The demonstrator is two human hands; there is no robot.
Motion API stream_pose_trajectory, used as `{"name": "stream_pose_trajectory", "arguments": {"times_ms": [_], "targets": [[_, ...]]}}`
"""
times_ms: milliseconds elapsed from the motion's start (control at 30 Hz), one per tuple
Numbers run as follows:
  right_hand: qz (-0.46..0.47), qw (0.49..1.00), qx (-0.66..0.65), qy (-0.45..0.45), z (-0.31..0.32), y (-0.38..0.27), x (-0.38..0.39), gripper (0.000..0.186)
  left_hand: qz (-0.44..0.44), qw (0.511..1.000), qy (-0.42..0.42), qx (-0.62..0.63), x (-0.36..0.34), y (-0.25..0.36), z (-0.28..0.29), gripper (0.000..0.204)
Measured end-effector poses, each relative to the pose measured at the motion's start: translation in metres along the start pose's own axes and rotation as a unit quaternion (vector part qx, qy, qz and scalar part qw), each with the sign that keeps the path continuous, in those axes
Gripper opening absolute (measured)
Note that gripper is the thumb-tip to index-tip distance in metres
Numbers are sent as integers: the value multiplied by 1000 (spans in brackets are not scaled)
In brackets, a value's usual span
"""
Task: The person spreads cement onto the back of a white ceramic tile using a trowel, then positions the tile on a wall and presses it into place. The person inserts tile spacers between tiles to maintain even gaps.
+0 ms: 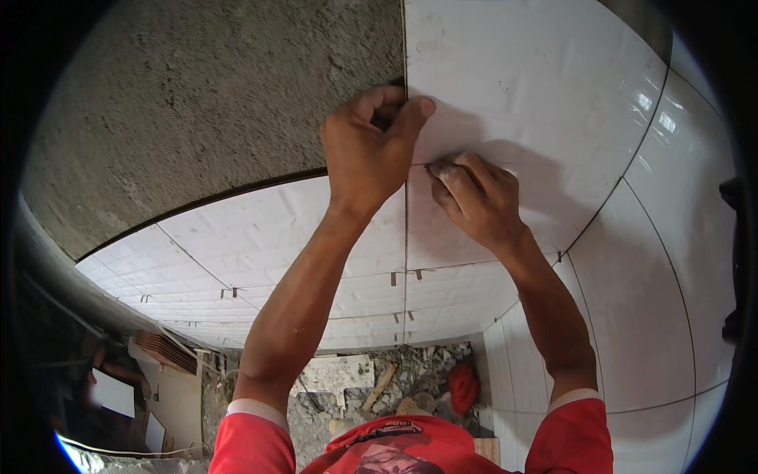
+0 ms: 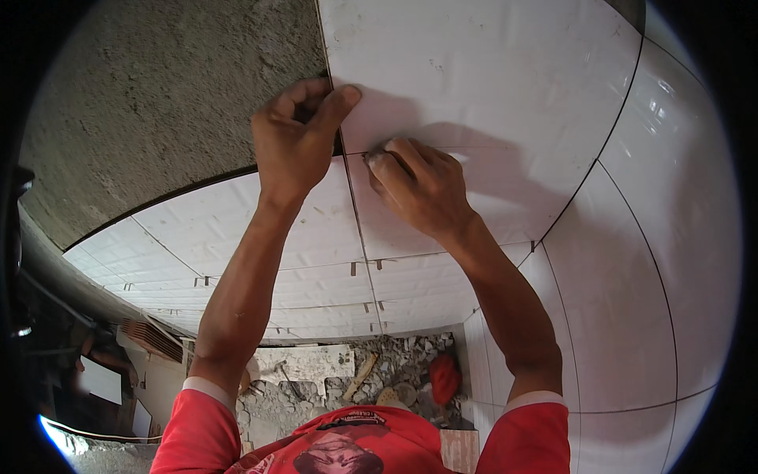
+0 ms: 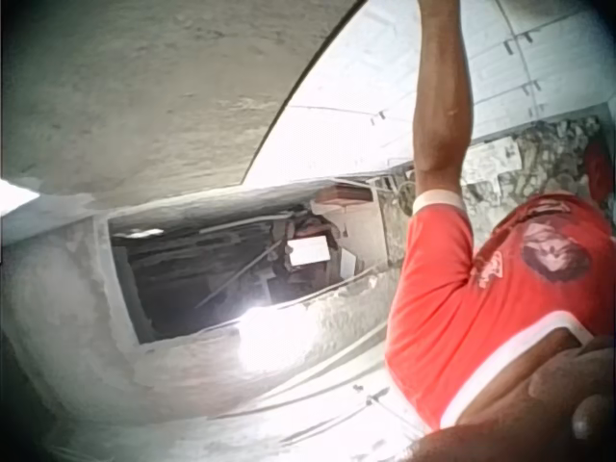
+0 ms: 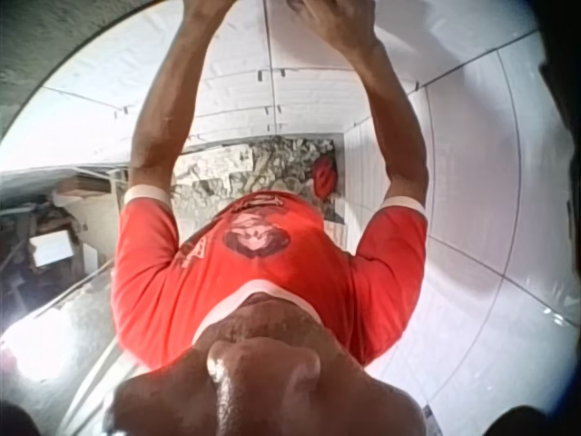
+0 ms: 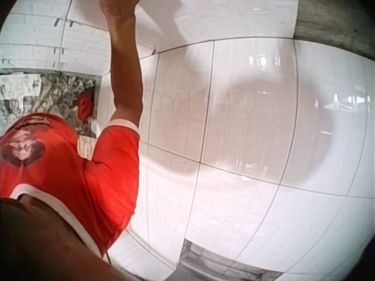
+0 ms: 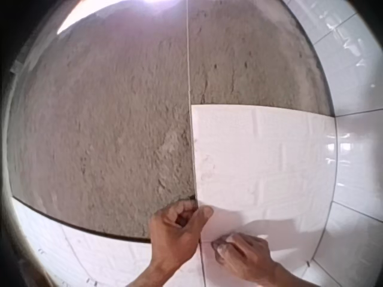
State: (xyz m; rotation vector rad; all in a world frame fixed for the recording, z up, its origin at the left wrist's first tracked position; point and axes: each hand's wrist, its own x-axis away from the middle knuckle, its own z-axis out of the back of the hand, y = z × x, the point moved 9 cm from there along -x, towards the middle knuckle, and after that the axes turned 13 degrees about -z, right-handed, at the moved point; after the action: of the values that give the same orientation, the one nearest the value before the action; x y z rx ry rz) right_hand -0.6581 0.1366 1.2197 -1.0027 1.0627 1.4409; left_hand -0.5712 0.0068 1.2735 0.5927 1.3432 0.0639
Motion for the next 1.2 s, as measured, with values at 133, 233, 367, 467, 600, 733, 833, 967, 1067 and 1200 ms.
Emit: {"name": "stream_pose_trajectory", "arguments": {"times_ms": [133, 233, 367, 467, 600, 733, 833, 967, 1067, 1200], "targets": [[10, 1000, 7, -6, 0, -2, -1, 26, 7, 1000, 2, 0, 0, 0, 0, 26], [15, 1000, 15, -10, 1, -4, -3, 24, 7, 1000, 0, -4, 0, 0, -1, 27], [22, 999, 22, -23, -2, -4, -4, 22, -19, 1000, 4, -24, -2, 3, 1, 29], [32, 999, 21, -25, -2, -4, -4, 22, 18, 1000, 1, 6, 1, -3, -1, 29], [35, 999, 12, -27, -3, -2, -4, 21, 5, 1000, 14, 11, 1, 0, 0, 29], [34, 998, 26, -36, -5, -3, -4, 20, 6, 1000, 12, 2, 1, 0, 0, 29], [32, 998, 36, -39, -4, -5, -6, 20, 7, 1000, 15, 9, 1, 0, 0, 29], [13, 998, 47, -47, -3, -7, -8, 22, 10, 1000, 10, 5, 1, -1, 0, 29], [-32, 998, 27, -42, 0, -3, -8, 20, 8, 1000, 14, 1, 1, -2, 0, 29], [-75, 996, -34, -45, 3, -1, -4, 18, -2, 1000, 14, -3, 2, -2, 0, 27]]}}
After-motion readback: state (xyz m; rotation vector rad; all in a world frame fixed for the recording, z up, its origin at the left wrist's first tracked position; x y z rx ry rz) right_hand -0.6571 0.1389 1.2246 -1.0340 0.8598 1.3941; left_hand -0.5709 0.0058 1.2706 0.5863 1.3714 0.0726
